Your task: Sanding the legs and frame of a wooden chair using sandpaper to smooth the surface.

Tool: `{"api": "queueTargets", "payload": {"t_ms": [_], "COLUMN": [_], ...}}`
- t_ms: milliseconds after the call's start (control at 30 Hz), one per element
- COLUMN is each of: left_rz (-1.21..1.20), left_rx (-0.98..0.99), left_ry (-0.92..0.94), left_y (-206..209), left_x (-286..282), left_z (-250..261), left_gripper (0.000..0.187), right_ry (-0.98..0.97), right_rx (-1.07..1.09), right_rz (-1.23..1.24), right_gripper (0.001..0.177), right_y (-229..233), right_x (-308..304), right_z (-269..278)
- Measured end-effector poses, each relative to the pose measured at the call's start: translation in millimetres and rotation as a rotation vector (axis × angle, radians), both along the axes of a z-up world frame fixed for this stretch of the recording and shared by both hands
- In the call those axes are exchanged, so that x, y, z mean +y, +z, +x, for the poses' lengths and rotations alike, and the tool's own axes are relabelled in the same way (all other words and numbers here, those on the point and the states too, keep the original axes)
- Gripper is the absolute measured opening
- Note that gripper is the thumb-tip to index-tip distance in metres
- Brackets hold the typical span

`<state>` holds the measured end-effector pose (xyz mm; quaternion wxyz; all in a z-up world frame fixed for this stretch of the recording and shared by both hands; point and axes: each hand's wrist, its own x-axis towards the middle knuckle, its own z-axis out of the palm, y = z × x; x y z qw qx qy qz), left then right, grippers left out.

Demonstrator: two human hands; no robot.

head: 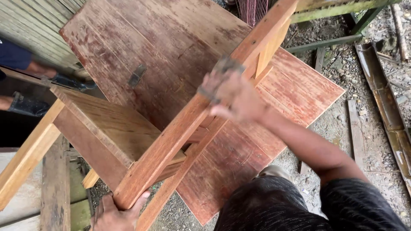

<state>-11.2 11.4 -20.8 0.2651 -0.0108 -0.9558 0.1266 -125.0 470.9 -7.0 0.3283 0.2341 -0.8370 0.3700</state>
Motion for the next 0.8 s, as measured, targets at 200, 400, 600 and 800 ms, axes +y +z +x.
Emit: {"api": "queueTargets", "payload": {"t_ms": [200,400,600,800], "left_rz": [-0.053,-0.026,-0.067,-0.063], "left_rx": [-0.069,-0.002,-0.077,-0.096], "left_ry": [0.077,0.076,0.199,0.223], "left_y": [2,-7,2,3], "left_x": [-1,-10,-1,5], "left_z": [5,9,10,10], "left_gripper": [0.093,0.093,0.093,0.093], "right_ry": [-0.505,-0.103,-0.293,-0.184], "right_rx": [0.085,0.067,0.221,0.264], "right_rz": [0.197,0.27,0.036,-0.014], "right_gripper": [0.096,0.075,0.054,0.032], "right_y": [-14,-45,-3,4], "right_x": [156,36,158,88], "right_z": [-64,-6,-48,-18]}}
